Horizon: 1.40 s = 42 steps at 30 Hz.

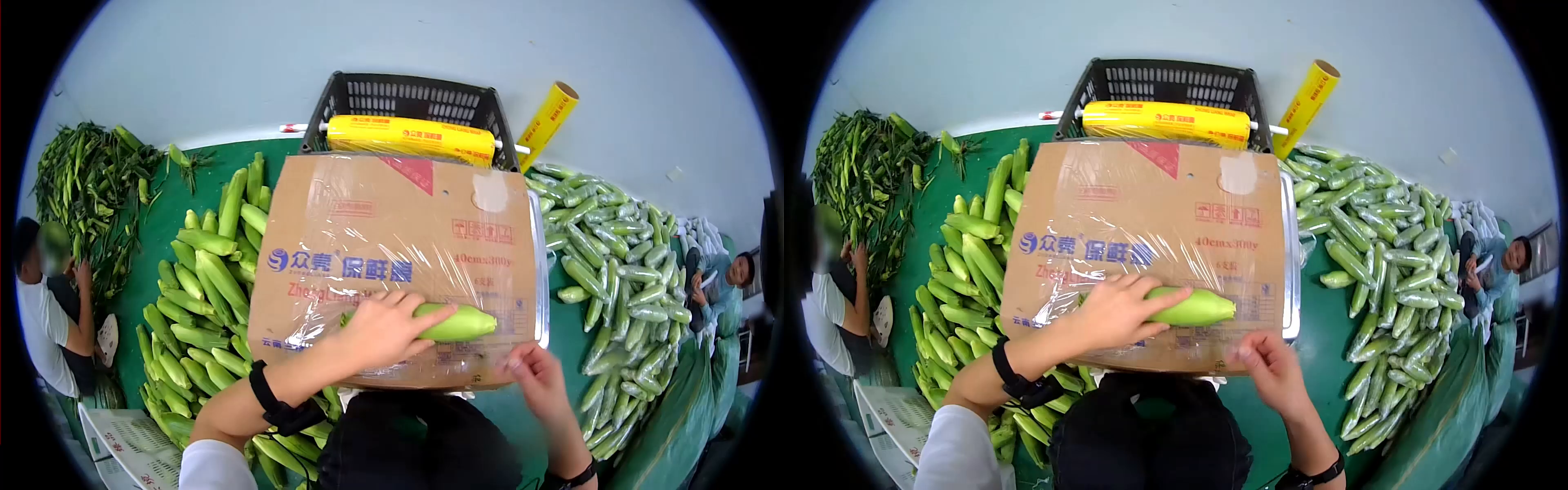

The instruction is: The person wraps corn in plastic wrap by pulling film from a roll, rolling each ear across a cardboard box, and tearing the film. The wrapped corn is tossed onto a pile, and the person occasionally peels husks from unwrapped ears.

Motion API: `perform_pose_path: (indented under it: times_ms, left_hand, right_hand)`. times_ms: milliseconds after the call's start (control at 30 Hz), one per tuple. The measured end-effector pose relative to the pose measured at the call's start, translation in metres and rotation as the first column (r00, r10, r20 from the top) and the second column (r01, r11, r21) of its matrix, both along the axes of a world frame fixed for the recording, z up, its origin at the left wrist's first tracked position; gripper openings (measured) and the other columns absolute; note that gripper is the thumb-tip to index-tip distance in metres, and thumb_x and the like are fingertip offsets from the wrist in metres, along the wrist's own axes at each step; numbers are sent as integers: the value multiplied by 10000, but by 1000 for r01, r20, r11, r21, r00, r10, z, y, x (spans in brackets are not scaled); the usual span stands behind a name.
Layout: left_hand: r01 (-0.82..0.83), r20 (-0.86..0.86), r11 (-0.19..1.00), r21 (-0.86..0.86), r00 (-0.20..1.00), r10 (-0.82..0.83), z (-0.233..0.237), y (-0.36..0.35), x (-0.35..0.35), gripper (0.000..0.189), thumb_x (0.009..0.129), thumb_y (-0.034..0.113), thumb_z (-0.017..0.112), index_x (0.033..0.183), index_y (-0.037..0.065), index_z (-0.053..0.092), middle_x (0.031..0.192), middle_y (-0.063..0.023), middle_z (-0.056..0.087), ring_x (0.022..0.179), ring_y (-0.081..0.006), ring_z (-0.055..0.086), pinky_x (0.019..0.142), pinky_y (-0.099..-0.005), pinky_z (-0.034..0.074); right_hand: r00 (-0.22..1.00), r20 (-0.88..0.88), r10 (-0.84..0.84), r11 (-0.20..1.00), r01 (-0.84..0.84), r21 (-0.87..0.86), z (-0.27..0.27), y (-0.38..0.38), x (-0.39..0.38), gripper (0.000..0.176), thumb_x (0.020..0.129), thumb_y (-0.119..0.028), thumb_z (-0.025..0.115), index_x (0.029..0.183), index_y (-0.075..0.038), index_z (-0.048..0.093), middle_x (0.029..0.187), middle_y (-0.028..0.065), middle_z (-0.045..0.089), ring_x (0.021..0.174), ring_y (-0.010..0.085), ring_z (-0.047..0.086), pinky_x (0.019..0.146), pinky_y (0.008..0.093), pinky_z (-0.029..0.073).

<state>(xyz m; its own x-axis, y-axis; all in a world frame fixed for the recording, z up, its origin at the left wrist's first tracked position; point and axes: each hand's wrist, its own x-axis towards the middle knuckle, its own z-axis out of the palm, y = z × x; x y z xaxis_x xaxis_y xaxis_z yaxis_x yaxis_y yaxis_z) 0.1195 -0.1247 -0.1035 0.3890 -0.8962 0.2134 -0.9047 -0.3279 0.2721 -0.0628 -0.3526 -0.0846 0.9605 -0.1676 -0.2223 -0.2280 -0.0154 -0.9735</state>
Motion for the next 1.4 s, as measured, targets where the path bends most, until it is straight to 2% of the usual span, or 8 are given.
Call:
perform_pose_path:
  times_ms: [233, 400, 533, 733, 800, 900, 1067, 1400]
  left_hand:
    - [38, 61, 964, -263, 998, -22, -9, 20, 2, 431, 758, 119, 667, 1158, 4, 553, 1231, -133, 545, 1071, -284, 561, 911, -393, 481]
    - [-147, 115, 989, 22, 983, 144, -39, 109, -23, 365, 711, 111, 677, 1065, 55, 606, 1193, -108, 568, 1095, -255, 552, 893, -363, 489]
    - [-366, 260, 908, -203, 874, 410, 44, 68, 36, 173, 746, 139, 638, 903, 67, 623, 1051, -104, 632, 949, -256, 616, 722, -350, 537]
    - [-117, -118, 969, 217, 982, 145, 11, -22, 51, 131, 798, 145, 572, 790, 26, 627, 658, -182, 623, 664, -354, 644, 580, -441, 519]
    - [-147, -437, 942, 302, 857, 273, 25, -6, 1, 437, 914, 254, 511, 1249, -22, 454, 926, -264, 633, 888, -395, 636, 759, -467, 516]
    - [-195, -88, 951, 239, 971, 221, 7, 15, -34, 679, 905, 402, 509, 1365, -68, 341, 1411, -297, 341, 1339, -351, 338, 1086, -518, 260]
    - [-421, 172, 906, 43, 897, 408, -14, -10, 88, 701, 877, 302, 569, 1386, -87, 287, 1450, -286, 278, 1383, -365, 255, 1120, -464, 236]
    - [-120, -120, 816, 565, 967, 226, -13, -48, 162, 840, 749, 192, 712, 1372, -134, 252, 1449, -317, 242, 1355, -393, 284, 1104, -369, 301]
  right_hand:
    - [874, 255, 414, 325, 120, -938, -28, 21, 118, 371, 830, -329, 649, 1075, -63, 569, 948, 121, 582, 862, 312, 566, 771, 404, 458]
    - [884, 296, 363, 377, 151, -914, -44, 16, 135, 322, 772, -302, 680, 963, -51, 613, 942, 98, 596, 884, 308, 560, 759, 412, 463]
    - [852, 363, 377, 420, 191, -887, -39, 16, 140, 262, 777, -282, 676, 913, -63, 630, 899, 86, 594, 851, 281, 564, 701, 386, 481]
    - [913, 178, 368, 346, 43, -937, -35, 7, 148, 288, 877, -335, 576, 822, -58, 633, 765, 112, 627, 691, 307, 607, 644, 388, 503]
    - [951, -146, 273, 317, -232, -919, -16, 20, 133, 365, 929, -379, 502, 826, -52, 629, 693, 146, 632, 621, 335, 614, 626, 402, 504]
    - [935, -250, 251, 396, -335, -855, -10, 41, 129, 482, 970, -453, 387, 882, -39, 618, 594, 183, 608, 568, 379, 613, 640, 438, 504]
    - [712, 249, 656, 260, 96, -961, -14, 41, 154, 494, 702, -325, 742, 1101, -95, 563, 1143, 69, 541, 1031, 233, 526, 871, 421, 434]
    - [728, -39, 684, 117, -162, -980, -12, 40, 194, 524, 651, -475, 738, 905, -68, 527, 766, 120, 618, 707, 297, 629, 594, 390, 492]
